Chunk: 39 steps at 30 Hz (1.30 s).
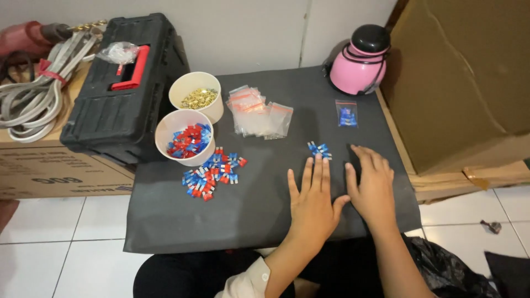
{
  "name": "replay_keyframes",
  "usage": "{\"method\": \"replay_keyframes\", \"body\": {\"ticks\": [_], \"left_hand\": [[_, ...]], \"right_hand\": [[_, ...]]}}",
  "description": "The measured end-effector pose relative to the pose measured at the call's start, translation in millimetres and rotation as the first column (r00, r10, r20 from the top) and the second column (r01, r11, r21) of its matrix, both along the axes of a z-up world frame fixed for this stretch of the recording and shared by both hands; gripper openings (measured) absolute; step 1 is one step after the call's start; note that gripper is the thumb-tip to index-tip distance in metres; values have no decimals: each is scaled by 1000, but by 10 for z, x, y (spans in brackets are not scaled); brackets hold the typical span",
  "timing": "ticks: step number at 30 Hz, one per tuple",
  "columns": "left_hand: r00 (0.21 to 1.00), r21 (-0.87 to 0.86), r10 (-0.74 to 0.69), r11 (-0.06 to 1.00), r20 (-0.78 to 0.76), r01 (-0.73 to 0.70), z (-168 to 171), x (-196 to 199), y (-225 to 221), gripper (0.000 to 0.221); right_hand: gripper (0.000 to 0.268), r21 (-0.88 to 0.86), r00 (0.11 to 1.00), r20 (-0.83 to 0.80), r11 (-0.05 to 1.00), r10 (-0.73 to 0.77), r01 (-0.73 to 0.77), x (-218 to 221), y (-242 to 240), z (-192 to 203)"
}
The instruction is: Sorting small automotive fuses by color and placing them into small plastic resealable bags.
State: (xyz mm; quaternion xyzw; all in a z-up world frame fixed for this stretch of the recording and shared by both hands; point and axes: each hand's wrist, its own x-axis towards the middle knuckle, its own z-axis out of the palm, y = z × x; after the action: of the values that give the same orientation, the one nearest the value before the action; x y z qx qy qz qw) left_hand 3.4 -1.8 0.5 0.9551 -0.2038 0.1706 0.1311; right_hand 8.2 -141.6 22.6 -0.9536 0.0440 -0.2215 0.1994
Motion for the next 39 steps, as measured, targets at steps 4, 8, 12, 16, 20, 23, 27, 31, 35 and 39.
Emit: {"method": "replay_keyframes", "body": {"ticks": [4,8,12,16,20,23,27,31,35,39], "left_hand": [[1000,-8,-10,1000,24,11,-20,48,40,94],[989,18,-149,989,-16,149,-26,130,181,102],[911,-124,-361,931,-200,342,270,245,544,90],[952,-126,-275,958,-137,259,320,288,1119,84],[975,-307,54,952,216,15,320,184,1608,36],[922,-285,263,941,285,-180,308,108,1774,17],[888,-244,313,940,338,-238,282,118,1801,8],[905,-230,299,945,302,-235,279,101,1787,14],[909,-215,304,945,286,-248,270,80,1807,17],[912,-217,302,944,279,-247,244,79,1805,20]], "right_hand": [[48,-74,999,-21,997,33,-34,-12,8,68],[43,-174,973,-164,966,161,-190,9,21,77],[42,-257,970,-230,956,80,-140,21,47,22],[44,-185,978,-194,977,73,-109,41,233,32],[54,-182,967,-94,951,236,-250,157,581,-148],[54,-186,914,-85,895,397,-406,235,990,-92],[61,-457,891,-93,776,445,-435,417,1383,49],[69,-623,915,64,732,399,-276,562,1479,146],[74,-321,981,-82,927,178,-195,552,1234,76],[29,-157,991,-130,987,-39,18,329,1064,203]]}}
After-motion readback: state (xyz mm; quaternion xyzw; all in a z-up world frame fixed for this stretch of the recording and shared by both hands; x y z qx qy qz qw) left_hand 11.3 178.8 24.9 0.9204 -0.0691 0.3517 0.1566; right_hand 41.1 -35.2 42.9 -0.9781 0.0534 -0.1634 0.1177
